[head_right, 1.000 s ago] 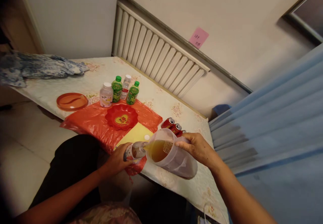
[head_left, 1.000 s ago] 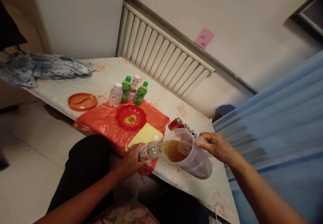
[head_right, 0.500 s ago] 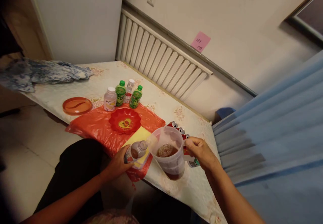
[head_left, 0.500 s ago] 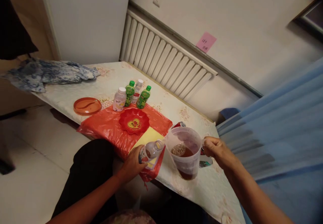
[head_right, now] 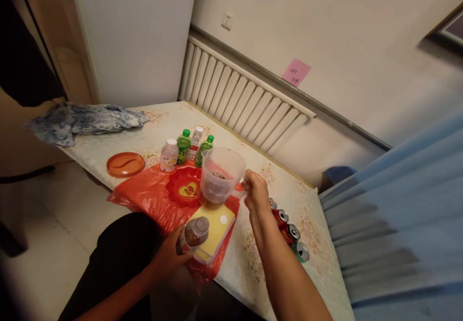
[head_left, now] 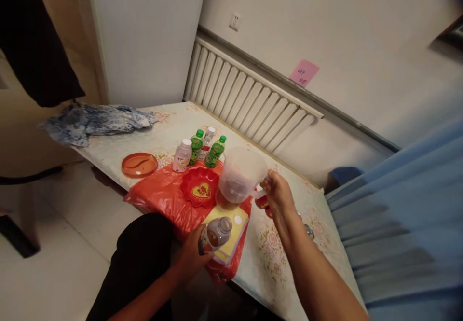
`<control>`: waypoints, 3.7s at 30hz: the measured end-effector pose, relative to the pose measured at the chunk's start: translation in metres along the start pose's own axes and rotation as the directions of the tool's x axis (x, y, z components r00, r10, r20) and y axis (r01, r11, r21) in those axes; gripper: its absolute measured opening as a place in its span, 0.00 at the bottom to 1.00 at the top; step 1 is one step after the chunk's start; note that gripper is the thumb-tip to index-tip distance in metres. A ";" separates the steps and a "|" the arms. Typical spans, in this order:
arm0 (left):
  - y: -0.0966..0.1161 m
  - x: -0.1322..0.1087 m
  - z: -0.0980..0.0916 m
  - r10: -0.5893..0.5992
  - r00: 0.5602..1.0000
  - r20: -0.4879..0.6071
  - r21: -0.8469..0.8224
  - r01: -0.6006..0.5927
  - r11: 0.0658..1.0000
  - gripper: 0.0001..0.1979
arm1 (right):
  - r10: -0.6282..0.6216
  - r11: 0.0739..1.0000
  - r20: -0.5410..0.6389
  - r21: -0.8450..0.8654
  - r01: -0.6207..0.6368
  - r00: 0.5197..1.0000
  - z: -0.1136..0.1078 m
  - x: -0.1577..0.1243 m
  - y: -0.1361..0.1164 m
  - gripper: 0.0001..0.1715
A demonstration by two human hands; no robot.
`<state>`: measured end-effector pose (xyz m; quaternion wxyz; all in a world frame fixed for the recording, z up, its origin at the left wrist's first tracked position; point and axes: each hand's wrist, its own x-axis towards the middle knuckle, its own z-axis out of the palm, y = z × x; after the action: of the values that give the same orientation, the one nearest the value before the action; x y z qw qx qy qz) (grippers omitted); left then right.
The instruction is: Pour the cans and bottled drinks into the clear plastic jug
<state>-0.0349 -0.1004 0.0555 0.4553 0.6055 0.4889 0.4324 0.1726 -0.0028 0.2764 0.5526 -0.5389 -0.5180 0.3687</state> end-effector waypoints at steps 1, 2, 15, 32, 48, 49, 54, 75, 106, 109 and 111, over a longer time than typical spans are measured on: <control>-0.001 0.000 -0.001 -0.001 1.000 0.001 -0.005 0.001 1.000 0.34 | -0.023 0.994 -0.043 0.104 0.028 0.999 0.012 0.007 0.007 0.20; -0.003 -0.001 -0.001 -0.004 1.000 0.000 -0.008 0.004 1.000 0.34 | -0.022 0.983 -0.069 0.182 0.034 0.997 0.024 0.013 0.015 0.18; -0.011 -0.003 -0.009 -0.001 1.000 -0.020 0.014 0.001 1.000 0.36 | 0.008 0.972 -0.125 0.232 0.021 0.992 0.101 0.033 0.105 0.16; 0.000 0.002 -0.011 -0.058 0.998 -0.011 0.005 0.058 0.998 0.33 | 0.023 0.928 -0.048 -0.371 -0.040 0.999 -0.006 0.001 0.141 0.16; 0.019 0.034 0.019 0.032 0.999 0.009 0.030 -0.032 0.999 0.35 | -0.043 0.695 0.085 -0.713 0.091 0.995 -0.015 -0.069 0.188 0.13; 0.021 0.035 0.021 0.037 0.999 0.006 0.035 -0.037 0.999 0.34 | -0.063 0.698 0.077 -0.709 0.099 0.995 -0.017 -0.069 0.184 0.12; 0.028 0.044 0.034 0.058 0.998 0.030 0.034 -0.059 0.998 0.31 | -0.165 0.699 0.105 -0.689 0.192 0.981 -0.037 -0.073 0.138 0.12; 0.020 0.045 0.057 0.133 0.989 0.058 0.067 -0.136 0.988 0.30 | -0.205 0.519 0.519 -0.661 0.542 0.830 -0.037 -0.079 0.011 0.24; 0.017 0.046 0.060 0.122 0.989 0.082 0.075 -0.128 0.989 0.31 | -0.140 0.494 0.637 -0.618 0.611 0.758 -0.019 -0.081 0.007 0.17; 0.017 0.046 0.060 0.117 0.990 0.081 0.078 -0.123 0.989 0.31 | -0.114 0.450 0.616 -0.667 0.593 0.779 -0.017 -0.082 0.009 0.16; 0.018 0.045 0.060 0.110 0.991 0.077 0.082 -0.116 0.990 0.31 | -0.104 0.440 0.604 -0.684 0.581 0.790 -0.016 -0.083 0.010 0.16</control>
<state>0.0335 -0.0653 0.0635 0.4211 0.6666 0.4550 0.4138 0.1736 -0.0851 0.2540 0.1380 -0.5058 -0.8492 0.0641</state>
